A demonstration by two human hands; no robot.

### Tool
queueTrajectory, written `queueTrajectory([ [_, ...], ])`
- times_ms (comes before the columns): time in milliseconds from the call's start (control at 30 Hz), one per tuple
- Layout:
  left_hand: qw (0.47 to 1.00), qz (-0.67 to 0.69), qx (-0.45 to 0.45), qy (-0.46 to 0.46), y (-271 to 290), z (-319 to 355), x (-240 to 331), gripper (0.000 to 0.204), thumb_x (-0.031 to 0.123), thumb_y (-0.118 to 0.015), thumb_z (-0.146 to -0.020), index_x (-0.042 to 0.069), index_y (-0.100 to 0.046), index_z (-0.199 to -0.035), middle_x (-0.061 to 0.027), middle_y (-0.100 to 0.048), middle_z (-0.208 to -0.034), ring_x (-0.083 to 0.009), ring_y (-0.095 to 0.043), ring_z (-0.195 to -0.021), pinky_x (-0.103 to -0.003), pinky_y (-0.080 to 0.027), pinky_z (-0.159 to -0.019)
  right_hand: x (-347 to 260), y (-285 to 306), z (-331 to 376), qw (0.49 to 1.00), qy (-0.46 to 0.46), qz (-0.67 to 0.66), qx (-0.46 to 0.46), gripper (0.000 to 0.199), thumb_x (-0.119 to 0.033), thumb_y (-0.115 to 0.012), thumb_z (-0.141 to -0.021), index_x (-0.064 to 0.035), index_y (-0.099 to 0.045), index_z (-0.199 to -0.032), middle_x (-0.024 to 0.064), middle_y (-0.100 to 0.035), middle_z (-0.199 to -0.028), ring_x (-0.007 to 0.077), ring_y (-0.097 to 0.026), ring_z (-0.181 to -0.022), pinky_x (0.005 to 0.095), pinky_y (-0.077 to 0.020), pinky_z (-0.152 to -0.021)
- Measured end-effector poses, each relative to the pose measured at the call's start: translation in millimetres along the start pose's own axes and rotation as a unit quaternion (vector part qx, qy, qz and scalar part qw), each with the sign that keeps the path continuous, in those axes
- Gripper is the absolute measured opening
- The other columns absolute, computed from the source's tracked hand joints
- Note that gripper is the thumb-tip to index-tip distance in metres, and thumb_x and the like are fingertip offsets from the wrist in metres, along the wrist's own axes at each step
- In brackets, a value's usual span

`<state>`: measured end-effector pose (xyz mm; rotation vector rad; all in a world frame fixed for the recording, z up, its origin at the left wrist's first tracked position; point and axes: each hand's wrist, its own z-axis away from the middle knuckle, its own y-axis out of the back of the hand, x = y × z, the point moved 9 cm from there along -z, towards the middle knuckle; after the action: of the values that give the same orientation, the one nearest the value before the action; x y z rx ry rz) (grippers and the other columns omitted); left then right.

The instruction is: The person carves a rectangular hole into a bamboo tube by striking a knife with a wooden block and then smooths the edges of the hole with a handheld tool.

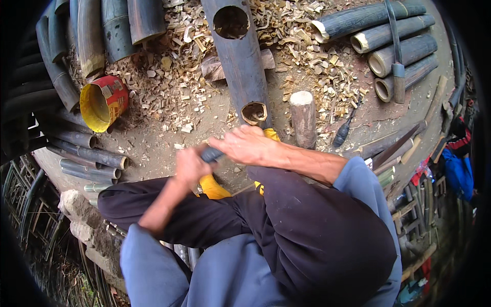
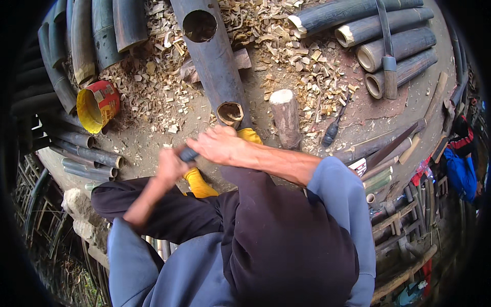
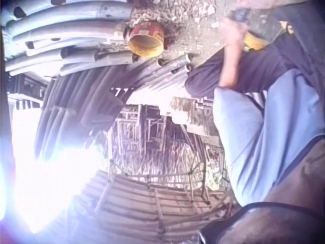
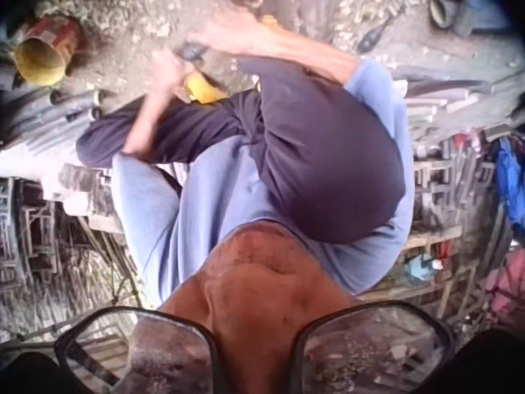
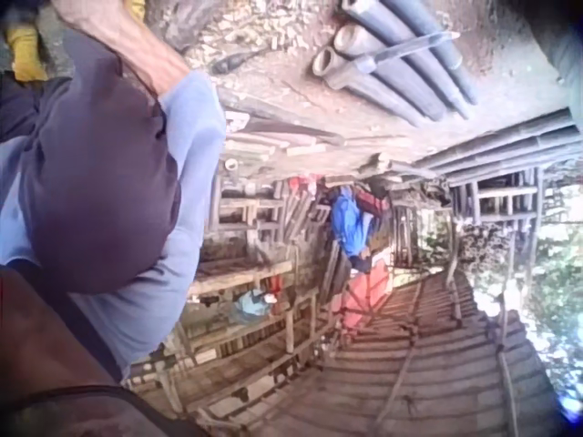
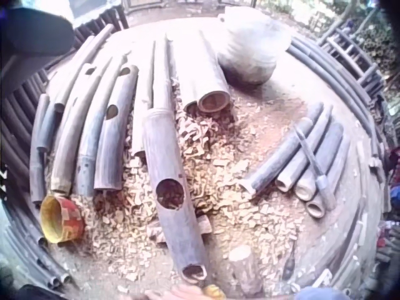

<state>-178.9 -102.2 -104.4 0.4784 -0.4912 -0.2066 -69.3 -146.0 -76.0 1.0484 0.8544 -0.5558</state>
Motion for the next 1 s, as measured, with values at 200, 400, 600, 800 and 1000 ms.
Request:
queueTrajectory([
  [200,0.949,-0.237,-0.081,-0.192,77.1,-38.7,53.1,0.019,0.017,-0.066,-0.061,0.006,-0.063,-0.076,-0.0171,-0.064,-0.068,-0.0312,-0.064,-0.06,-0.04,-0.053,-0.06,6.3,3.9,-20.7,0.995,-0.091,-0.029,-0.016,0.032,-0.008,-0.056,-0.077,-0.0076,-0.046,-0.107,0.0177,-0.059,-0.073,0.0364,-0.062,-0.068,0.0435,-0.0488,-0.056],
  [400,0.969,-0.214,-0.058,-0.107,66.9,-38.3,34.9,0.026,0.018,-0.069,-0.056,0.007,-0.067,-0.08,-0.0144,-0.064,-0.065,-0.031,-0.063,-0.058,-0.04,-0.054,-0.065,14.0,14.1,-24.7,0.985,-0.107,-0.137,-0.012,0.032,-0.003,-0.058,-0.075,-0.0076,-0.043,-0.103,0.0201,-0.059,-0.075,0.0387,-0.061,-0.065,0.0474,-0.049,-0.054],
  [600,0.975,0.171,0.041,0.133,-56.7,52.1,31.7,0.036,0.02,-0.07,-0.063,0.004,-0.064,-0.094,-0.0193,-0.063,-0.065,-0.0334,-0.066,-0.061,-0.043,-0.053,-0.059,-2.7,-11.9,12.7,0.974,0.094,0.033,-0.205,0.02,-0.014,-0.055,-0.079,-0.0112,-0.051,-0.098,0.0109,-0.059,-0.058,0.0304,-0.064,-0.059,0.0453,-0.0481,-0.045],
  [800,0.944,0.27,0.136,0.136,-81.8,63.5,42.8,0.04,0.02,-0.07,-0.064,0.002,-0.062,-0.098,-0.0203,-0.062,-0.064,-0.0294,-0.065,-0.058,-0.042,-0.051,-0.057,-17.7,-29.8,22.2,0.928,0.148,0.147,-0.308,0.009,-0.02,-0.056,-0.078,-0.0146,-0.06,-0.084,0.0061,-0.063,-0.062,0.0251,-0.065,-0.06,0.038,-0.0487,-0.045],
  [1000,0.993,0.049,0.105,0.029,12.8,14.4,4.9,0.041,0.011,-0.074,-0.058,0.004,-0.065,-0.097,-0.0185,-0.067,-0.074,-0.0269,-0.067,-0.065,-0.037,-0.054,-0.064,-7.4,13.4,-28.2,0.994,0.032,0.103,-0.028,0.015,-0.016,-0.055,-0.08,-0.0167,-0.057,-0.094,0.0056,-0.06,-0.066,0.0239,-0.064,-0.067,0.0396,-0.0487,-0.059],
])
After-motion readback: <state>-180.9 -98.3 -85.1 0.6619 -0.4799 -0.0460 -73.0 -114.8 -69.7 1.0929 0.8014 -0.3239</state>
